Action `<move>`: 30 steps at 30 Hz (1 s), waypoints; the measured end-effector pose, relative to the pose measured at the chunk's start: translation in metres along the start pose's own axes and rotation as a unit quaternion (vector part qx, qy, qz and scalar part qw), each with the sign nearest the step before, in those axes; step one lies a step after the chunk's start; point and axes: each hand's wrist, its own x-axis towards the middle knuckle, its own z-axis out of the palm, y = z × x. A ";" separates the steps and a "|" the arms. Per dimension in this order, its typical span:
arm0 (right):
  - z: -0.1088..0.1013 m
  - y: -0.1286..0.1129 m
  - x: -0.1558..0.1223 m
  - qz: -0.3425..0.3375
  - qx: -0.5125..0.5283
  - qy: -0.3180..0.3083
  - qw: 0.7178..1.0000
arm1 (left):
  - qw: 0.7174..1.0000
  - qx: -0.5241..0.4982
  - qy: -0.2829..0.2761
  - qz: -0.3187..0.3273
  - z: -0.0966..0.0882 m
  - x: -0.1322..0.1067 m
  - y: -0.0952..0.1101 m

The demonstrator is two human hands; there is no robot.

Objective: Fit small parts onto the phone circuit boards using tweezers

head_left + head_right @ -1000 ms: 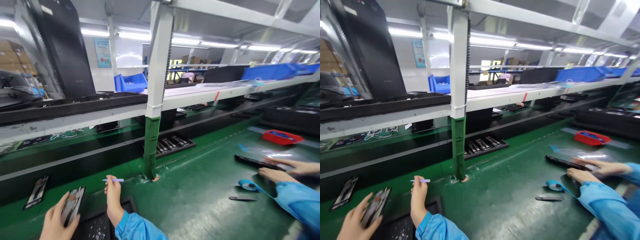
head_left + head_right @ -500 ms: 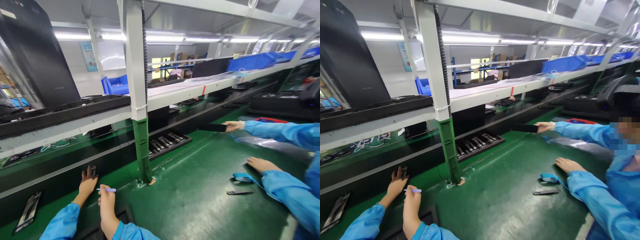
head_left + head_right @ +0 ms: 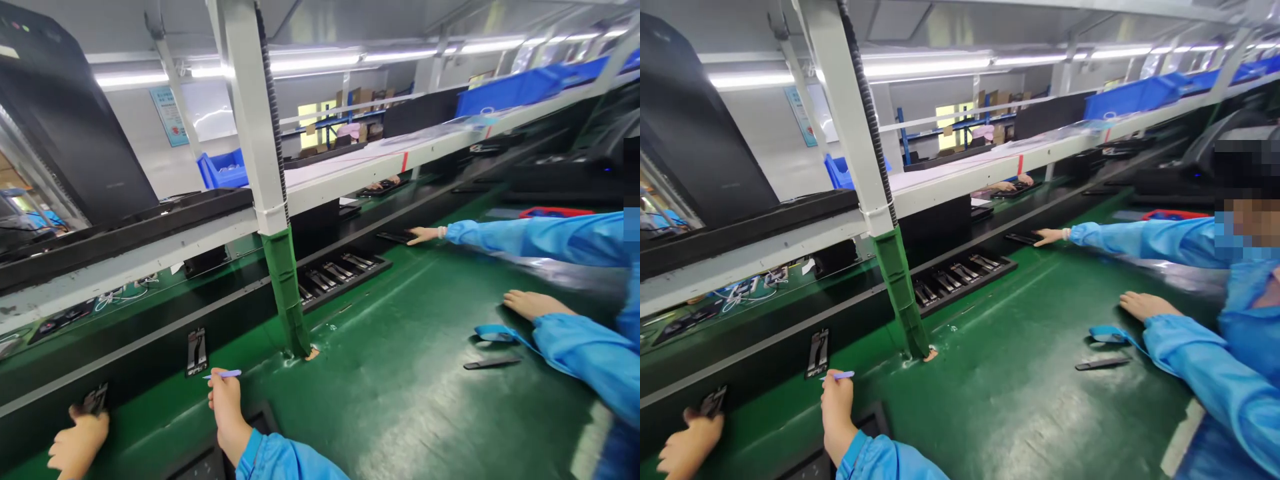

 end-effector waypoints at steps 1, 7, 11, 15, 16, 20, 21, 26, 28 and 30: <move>0.000 -0.003 0.000 -0.002 0.000 0.001 1.000 | 0.999 -0.016 -0.010 -0.040 -0.005 0.001 0.000; -0.009 -0.018 -0.002 -0.023 0.006 -0.001 1.000 | 0.992 -0.068 -0.050 -0.091 -0.053 -0.005 0.000; -0.019 -0.019 -0.003 -0.040 -0.010 -0.008 0.999 | 0.995 -0.093 -0.032 -0.011 -0.073 -0.063 -0.021; -0.024 -0.018 -0.005 -0.066 -0.048 -0.026 0.996 | 0.990 -0.133 -0.030 0.041 -0.065 -0.200 -0.070; -0.025 -0.017 -0.006 -0.074 -0.061 -0.032 0.995 | 0.988 -0.138 -0.034 0.052 -0.061 -0.239 -0.081; -0.029 -0.012 -0.011 -0.110 -0.123 -0.068 0.984 | 0.988 -0.115 0.004 0.102 -0.053 -0.349 -0.105; -0.030 -0.012 -0.013 -0.120 -0.141 -0.084 0.979 | 0.989 -0.091 0.019 0.115 -0.053 -0.360 -0.105; -0.036 -0.022 -0.036 -0.172 -0.234 -0.217 0.932 | 0.986 -0.036 0.039 0.156 -0.057 -0.367 -0.099; -0.042 -0.026 -0.049 -0.186 -0.274 -0.273 0.903 | 0.981 -0.042 0.021 0.189 -0.065 -0.358 -0.103; -0.052 -0.026 -0.058 -0.186 -0.319 -0.317 0.874 | 0.954 -0.053 -0.017 0.294 -0.077 -0.339 -0.111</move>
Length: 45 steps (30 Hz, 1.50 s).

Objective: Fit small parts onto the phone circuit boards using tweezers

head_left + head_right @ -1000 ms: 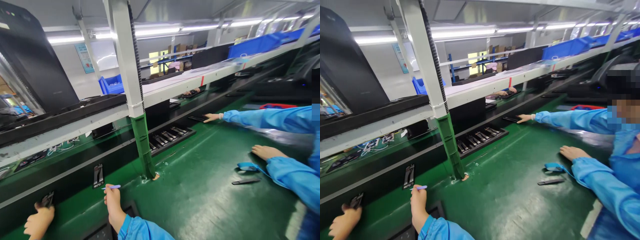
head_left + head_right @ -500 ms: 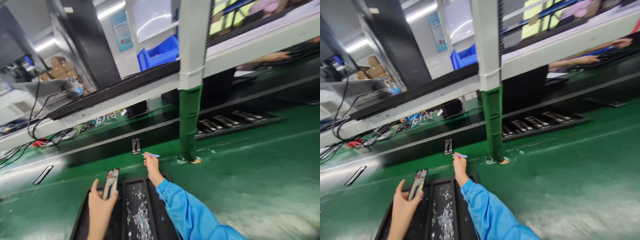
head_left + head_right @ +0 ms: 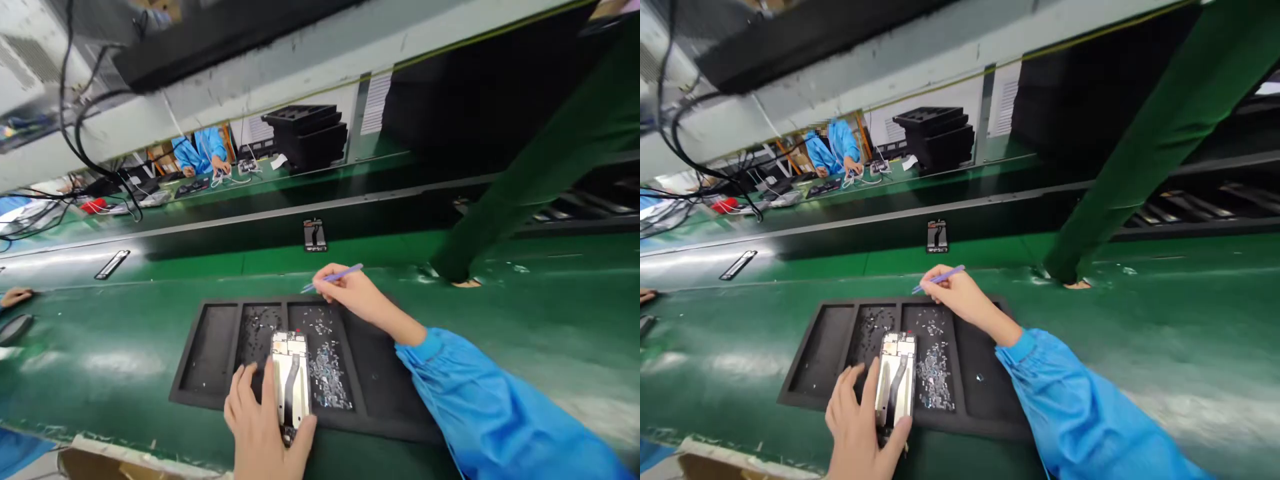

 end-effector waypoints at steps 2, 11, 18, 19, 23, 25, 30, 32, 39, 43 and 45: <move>-0.002 0.006 -0.011 0.011 -0.043 -0.045 0.998 | 0.980 -0.028 -0.068 0.182 -0.014 0.021 -0.021; -0.018 0.027 -0.021 0.050 -0.199 -0.134 0.969 | 0.811 -0.084 -0.213 0.539 -0.006 0.113 -0.061; -0.022 0.023 -0.022 -0.021 -0.285 -0.167 0.943 | 0.797 -0.133 -0.151 0.569 0.009 0.119 -0.065; -0.022 0.023 -0.023 -0.022 -0.287 -0.166 0.943 | 0.798 -0.139 -0.153 0.566 0.009 0.120 -0.066; -0.023 0.022 -0.021 -0.023 -0.277 -0.148 0.949 | 0.797 -0.155 -0.169 0.559 0.010 0.118 -0.068; -0.022 0.022 -0.020 -0.033 -0.282 -0.140 0.949 | 0.794 -0.155 -0.178 0.561 0.011 0.117 -0.069; -0.021 0.025 -0.021 -0.067 -0.298 -0.146 0.941 | 0.790 -0.148 -0.190 0.563 0.010 0.116 -0.069; -0.021 0.025 -0.021 -0.070 -0.298 -0.150 0.940 | 0.784 -0.147 -0.201 0.568 0.008 0.116 -0.069; -0.018 0.023 -0.018 -0.051 -0.316 -0.145 0.936 | 0.774 -0.156 -0.218 0.574 0.006 0.113 -0.070; -0.019 0.022 -0.015 -0.054 -0.328 -0.145 0.932 | 0.774 -0.170 -0.209 0.573 0.010 0.111 -0.071; -0.018 0.019 -0.014 -0.060 -0.320 -0.147 0.934 | 0.773 -0.173 -0.203 0.576 0.012 0.111 -0.070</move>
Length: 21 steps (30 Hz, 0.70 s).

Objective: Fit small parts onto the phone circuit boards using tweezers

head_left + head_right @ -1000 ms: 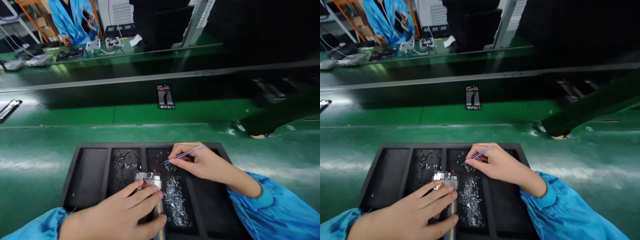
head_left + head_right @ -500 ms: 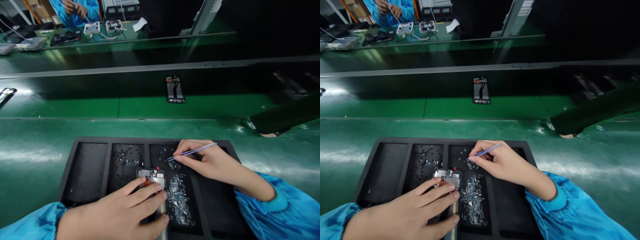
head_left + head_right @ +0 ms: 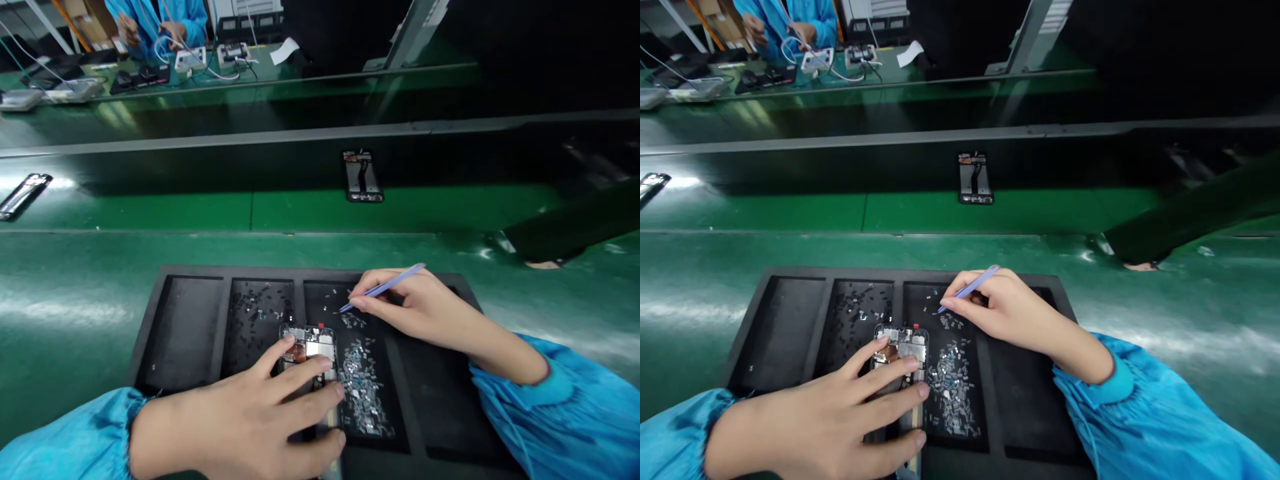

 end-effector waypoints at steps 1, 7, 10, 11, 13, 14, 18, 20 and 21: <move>0.000 -0.003 0.000 0.001 0.012 0.008 1.000 | 1.000 0.003 0.002 0.004 0.000 0.000 0.000; 0.020 -0.048 0.002 0.038 0.045 0.188 0.980 | 0.999 0.037 0.007 0.018 -0.002 0.000 0.000; 0.042 -0.063 0.007 0.008 0.053 0.104 0.993 | 0.999 0.037 0.020 0.017 -0.001 -0.001 0.000; 0.047 -0.064 0.008 -0.001 0.050 0.078 0.996 | 0.999 0.035 0.027 0.017 0.000 -0.001 0.000; 0.054 -0.062 0.009 -0.011 0.037 0.058 0.998 | 0.999 0.037 0.034 0.017 0.001 0.000 0.000; 0.055 -0.060 0.009 -0.015 0.031 0.057 0.998 | 0.998 0.039 0.036 0.017 0.001 0.000 0.000; 0.055 -0.055 0.009 -0.033 0.014 0.060 0.998 | 0.998 0.040 0.045 0.018 0.001 0.002 -0.001; 0.054 -0.056 0.010 -0.040 0.001 0.059 0.998 | 0.998 0.037 0.045 0.018 0.002 0.002 -0.002; 0.055 -0.057 0.010 -0.040 -0.006 0.057 0.998 | 0.998 0.035 0.043 0.017 0.002 0.002 -0.002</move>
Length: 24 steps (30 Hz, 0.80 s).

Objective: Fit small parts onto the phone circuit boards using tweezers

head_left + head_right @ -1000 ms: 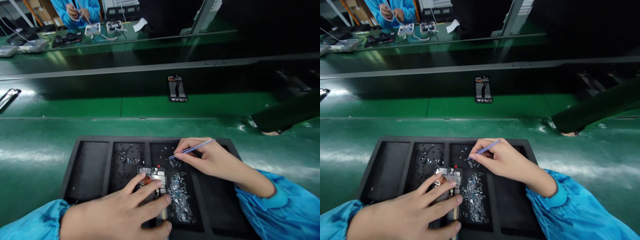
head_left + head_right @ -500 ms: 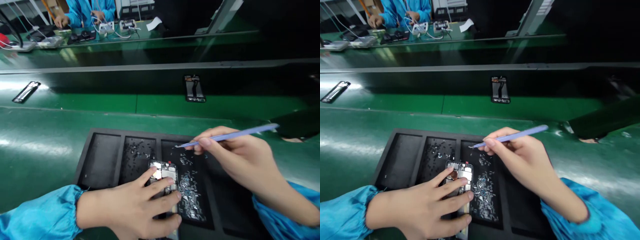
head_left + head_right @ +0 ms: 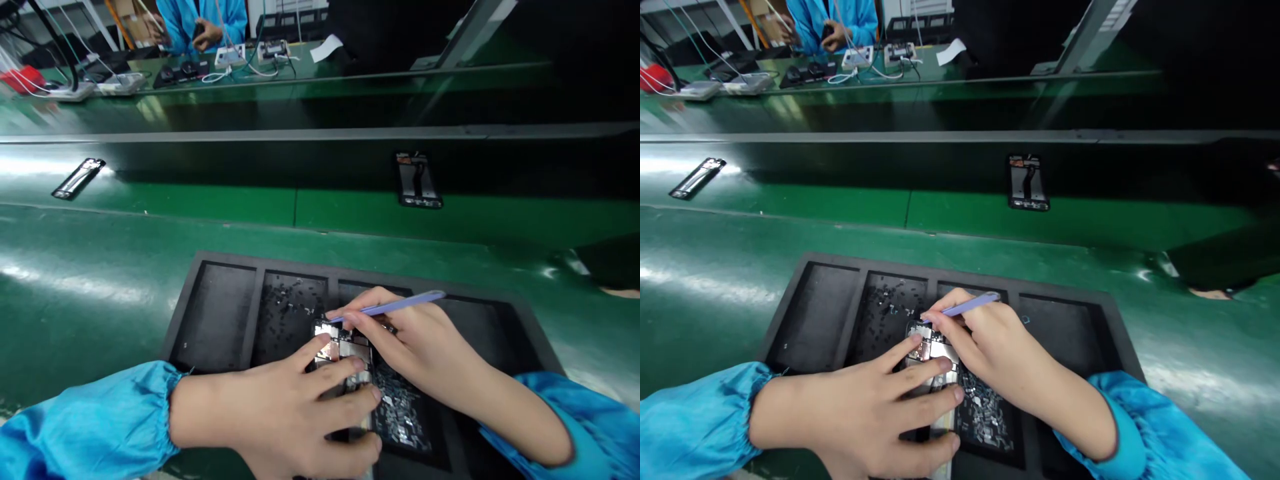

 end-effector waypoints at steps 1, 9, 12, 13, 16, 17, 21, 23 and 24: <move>0.000 -0.001 0.000 0.000 -0.006 -0.005 1.000 | 1.000 -0.002 -0.002 0.001 0.000 0.000 0.000; 0.000 -0.005 -0.003 -0.018 -0.019 -0.054 0.998 | 1.000 -0.007 -0.011 0.003 0.002 0.000 0.002; -0.003 -0.004 -0.005 -0.028 -0.023 0.011 0.999 | 1.000 -0.009 -0.006 0.005 0.000 -0.001 0.001; -0.004 -0.003 -0.005 -0.016 -0.021 0.064 0.998 | 1.000 -0.007 -0.007 0.004 0.000 -0.001 0.001; -0.009 0.002 -0.007 0.060 0.019 0.211 0.975 | 1.000 -0.001 -0.018 0.002 -0.001 -0.002 0.001; -0.010 0.003 -0.006 0.081 0.042 0.221 0.971 | 1.000 -0.001 -0.022 0.003 -0.001 -0.003 0.001; -0.011 0.006 -0.005 0.127 0.124 0.160 0.971 | 1.000 -0.004 -0.019 0.005 0.000 -0.003 0.000; -0.009 0.005 -0.003 0.135 0.156 0.148 0.967 | 1.000 0.003 -0.015 0.000 0.000 -0.003 0.000; -0.008 0.004 -0.002 0.137 0.169 0.142 0.966 | 1.000 0.010 -0.011 -0.005 0.000 -0.003 0.000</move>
